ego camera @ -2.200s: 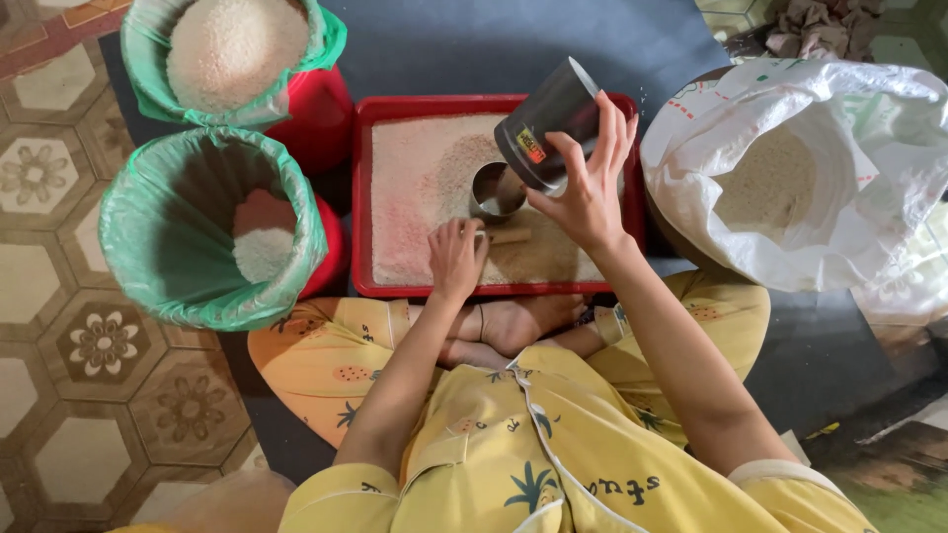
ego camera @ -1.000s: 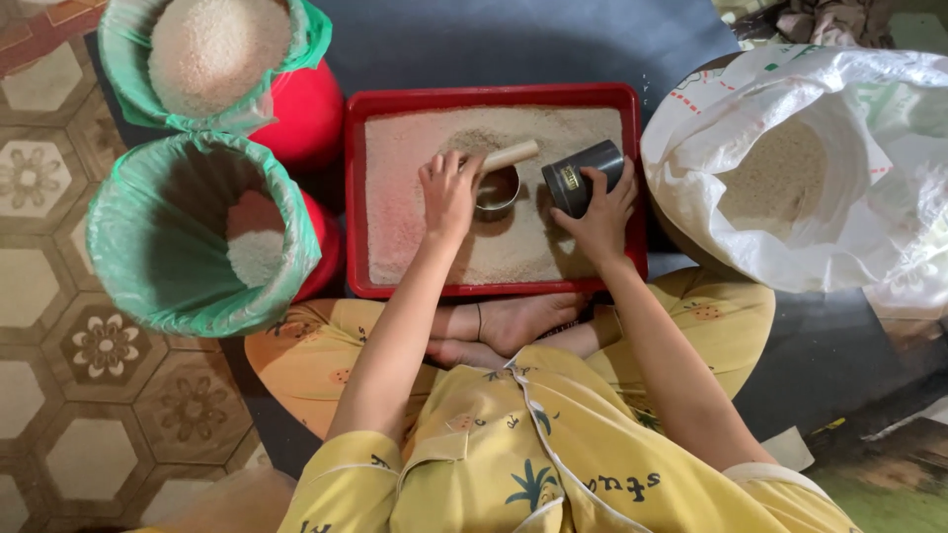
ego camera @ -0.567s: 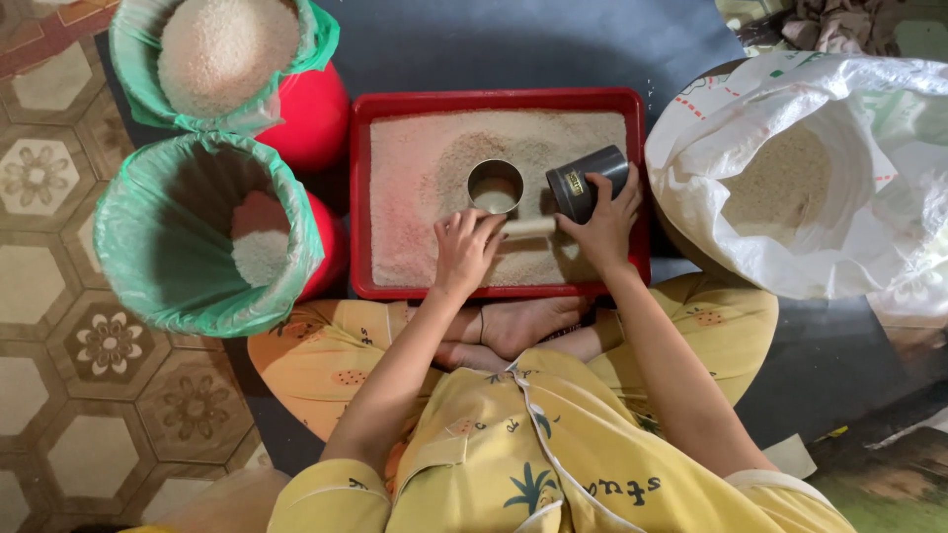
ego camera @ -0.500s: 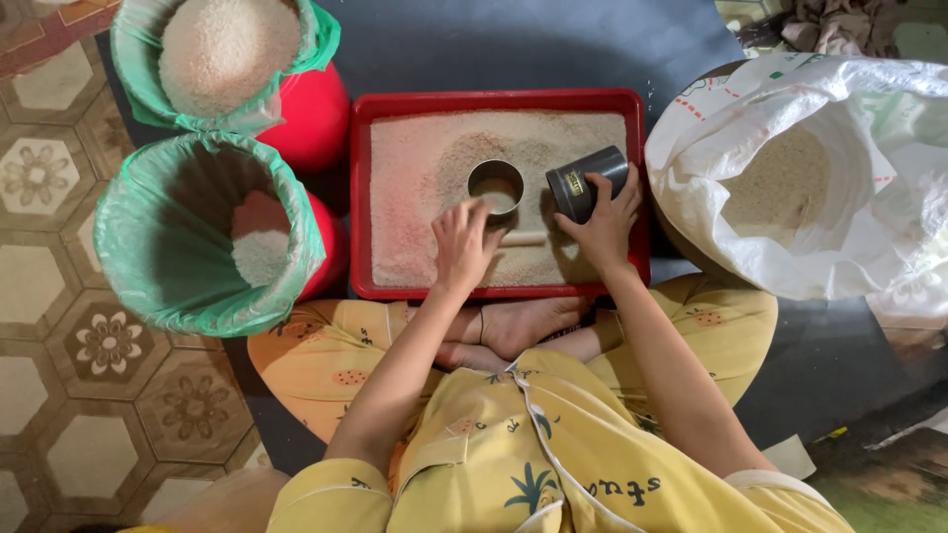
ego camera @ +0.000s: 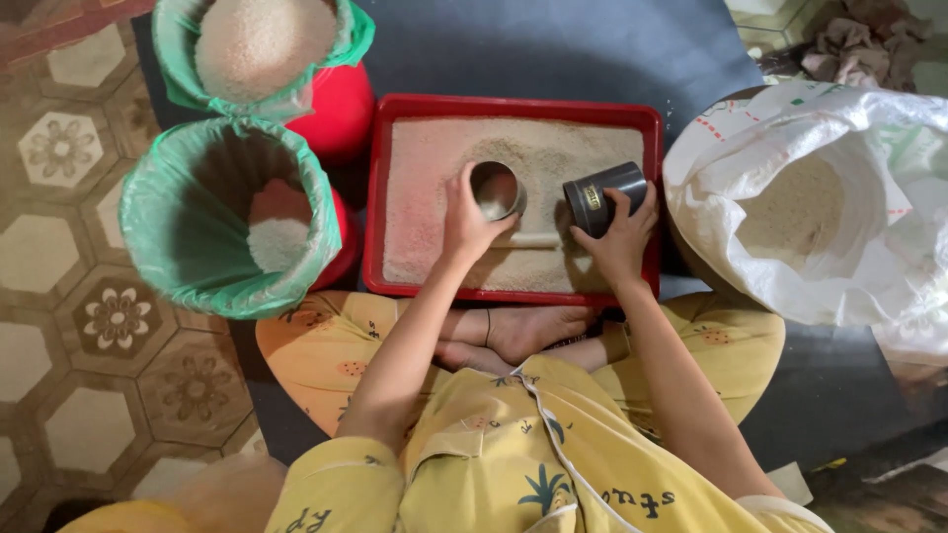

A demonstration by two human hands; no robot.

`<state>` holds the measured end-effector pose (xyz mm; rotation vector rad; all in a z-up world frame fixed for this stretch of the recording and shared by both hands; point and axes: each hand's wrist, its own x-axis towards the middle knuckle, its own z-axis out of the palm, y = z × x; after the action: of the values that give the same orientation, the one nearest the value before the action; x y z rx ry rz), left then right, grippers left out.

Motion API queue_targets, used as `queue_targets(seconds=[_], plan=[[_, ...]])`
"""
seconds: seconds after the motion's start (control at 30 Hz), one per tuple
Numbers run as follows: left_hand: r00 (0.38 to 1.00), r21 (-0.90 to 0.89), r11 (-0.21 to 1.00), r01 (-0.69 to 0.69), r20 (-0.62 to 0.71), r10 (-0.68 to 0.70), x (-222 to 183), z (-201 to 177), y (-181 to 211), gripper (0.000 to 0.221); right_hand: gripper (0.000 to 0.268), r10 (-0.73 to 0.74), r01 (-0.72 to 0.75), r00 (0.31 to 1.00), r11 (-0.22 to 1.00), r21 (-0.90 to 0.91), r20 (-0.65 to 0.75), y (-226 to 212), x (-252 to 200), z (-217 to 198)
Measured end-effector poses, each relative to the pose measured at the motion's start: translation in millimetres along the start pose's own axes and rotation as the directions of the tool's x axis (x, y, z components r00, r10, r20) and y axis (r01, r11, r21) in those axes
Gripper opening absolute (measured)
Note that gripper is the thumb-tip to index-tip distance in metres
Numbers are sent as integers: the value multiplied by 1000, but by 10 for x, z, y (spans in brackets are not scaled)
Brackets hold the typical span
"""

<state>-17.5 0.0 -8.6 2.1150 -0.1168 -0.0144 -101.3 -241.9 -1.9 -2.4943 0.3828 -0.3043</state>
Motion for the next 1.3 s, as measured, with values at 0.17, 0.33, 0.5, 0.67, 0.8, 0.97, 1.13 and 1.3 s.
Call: queue_targets(seconds=[0.17, 0.33, 0.5, 0.67, 0.8, 0.97, 1.13, 1.3], plan=[[965, -285, 955, -83, -262, 6, -608, -1044, 308, 118, 83, -18, 18, 1000, 1000, 19, -18, 18, -16, -4], [816, -165, 968, -191, -574, 64, -1396, -2271, 671, 118, 84, -43, 41, 998, 999, -30, -48, 20, -12, 14], [770, 157, 987, -41, -624, 131, -1609, -3088, 805, 94, 79, -28, 28, 1000, 1000, -6, -15, -141, -13, -39], [822, 469, 832, 296, -569, 29, -1415, -3483, 698, 81, 77, -22, 22, 1000, 1000, -22, 16, -234, -10, -105], [913, 576, 711, 402, -305, -270, -1054, -3701, 747, 101, 77, -24, 25, 999, 999, -30, 25, -203, -34, -99], [861, 818, 482, 314, -32, -507, -445, -3738, 501, 111, 79, -52, 52, 999, 998, -38, -1, -181, -55, -97], [792, 913, 373, 167, 102, -602, -72, -3714, 249, 109, 79, -59, 59, 998, 998, -25, -9, -188, -90, -126], [858, 953, 231, 195, -52, -510, 43, -3847, 133, 105, 79, -52, 52, 999, 998, -22, 2, -203, -113, -146]])
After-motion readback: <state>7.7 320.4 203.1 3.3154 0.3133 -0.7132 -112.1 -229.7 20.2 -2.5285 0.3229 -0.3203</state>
